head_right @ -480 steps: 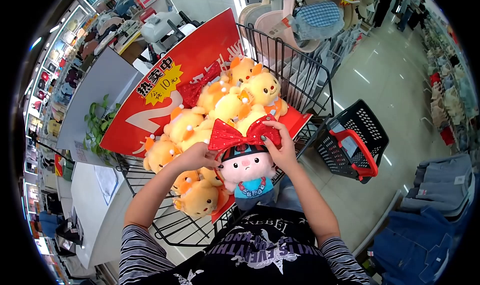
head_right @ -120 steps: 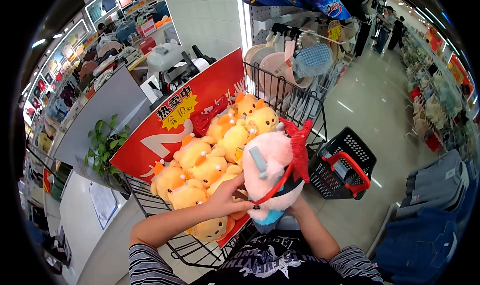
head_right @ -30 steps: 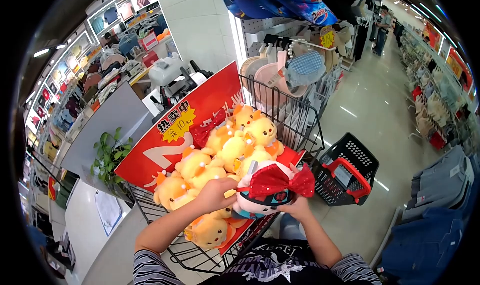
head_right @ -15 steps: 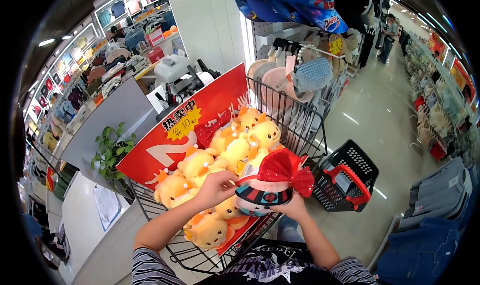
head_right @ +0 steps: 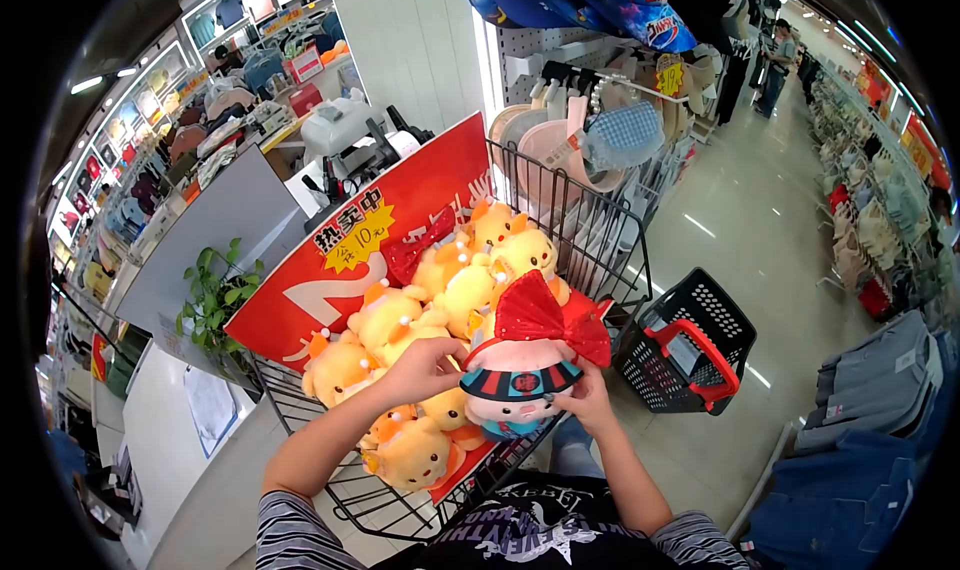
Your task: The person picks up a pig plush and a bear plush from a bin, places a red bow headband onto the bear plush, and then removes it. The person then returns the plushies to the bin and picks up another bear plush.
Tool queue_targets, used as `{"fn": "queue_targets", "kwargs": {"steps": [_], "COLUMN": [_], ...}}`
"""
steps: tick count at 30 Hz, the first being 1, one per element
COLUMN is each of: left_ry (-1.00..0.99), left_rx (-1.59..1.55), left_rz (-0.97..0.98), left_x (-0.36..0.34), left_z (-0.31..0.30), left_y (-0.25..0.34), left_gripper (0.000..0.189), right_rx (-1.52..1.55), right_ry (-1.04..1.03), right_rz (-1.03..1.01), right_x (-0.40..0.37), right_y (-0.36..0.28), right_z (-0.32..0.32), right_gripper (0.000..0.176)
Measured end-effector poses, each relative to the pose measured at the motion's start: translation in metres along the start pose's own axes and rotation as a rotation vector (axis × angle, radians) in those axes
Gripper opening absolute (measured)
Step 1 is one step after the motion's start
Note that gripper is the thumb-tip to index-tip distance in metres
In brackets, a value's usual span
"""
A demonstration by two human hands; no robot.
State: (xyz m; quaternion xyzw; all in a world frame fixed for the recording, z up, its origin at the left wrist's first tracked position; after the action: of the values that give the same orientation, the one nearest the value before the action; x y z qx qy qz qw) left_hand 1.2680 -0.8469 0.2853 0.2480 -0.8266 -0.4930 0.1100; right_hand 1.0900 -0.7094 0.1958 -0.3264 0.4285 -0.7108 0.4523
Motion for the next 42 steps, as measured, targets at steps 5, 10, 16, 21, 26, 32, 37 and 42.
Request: {"fn": "queue_targets", "kwargs": {"steps": [5,10,16,21,26,32,37,42], "left_ry": [-0.097,-0.125,-0.173,-0.077,-0.060,0.072,0.081,0.138], "left_rx": [0.173,0.288,0.322,0.210,-0.006,-0.351,-0.378,-0.376], "left_rz": [-0.003,0.015,0.331,0.240,0.177,0.017,-0.027,-0.086], "left_x": [0.000,-0.001,-0.005,-0.003,-0.004,-0.003,-0.001,-0.003], "left_z": [0.000,-0.005,0.014,0.019,0.024,0.023,0.013,0.007], "left_y": [-0.004,-0.004,0.012,0.004,0.006,-0.006,-0.012,-0.012], "left_gripper": [0.018,0.019,0.029,0.024,0.023,0.016,0.012,0.013], "right_rx": [-0.101,-0.363,-0.535,-0.556,-0.755,-0.690,-0.487,-0.207], "right_ry": [-0.066,-0.133,-0.121,-0.124,-0.106,-0.068,-0.184,-0.047], "right_rz": [0.102,0.049,0.024,0.050,-0.058,0.081,0.182,0.245], "right_x": [-0.009,-0.012,-0.016,-0.016,-0.018,-0.022,-0.025,-0.024], "right_y": [0.027,0.028,0.032,0.032,0.022,0.024,0.047,0.065], "right_z": [-0.001,0.009,0.014,0.019,0.023,0.025,0.026,0.026], "right_gripper": [0.073,0.067,0.063,0.064,0.068,0.067,0.057,0.030]}}
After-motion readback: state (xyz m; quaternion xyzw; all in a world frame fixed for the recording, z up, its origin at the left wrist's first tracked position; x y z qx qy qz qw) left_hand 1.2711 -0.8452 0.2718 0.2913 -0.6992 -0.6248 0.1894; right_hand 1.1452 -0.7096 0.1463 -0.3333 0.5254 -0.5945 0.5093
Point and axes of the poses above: each hand's wrist, its own x-axis towards the middle knuckle, its own z-axis out of the palm, y = z × x, the point moved 6 cm from there along x, towards the middle knuckle, and after that the axes turned 1 degree about y, right-handed, at the moved point
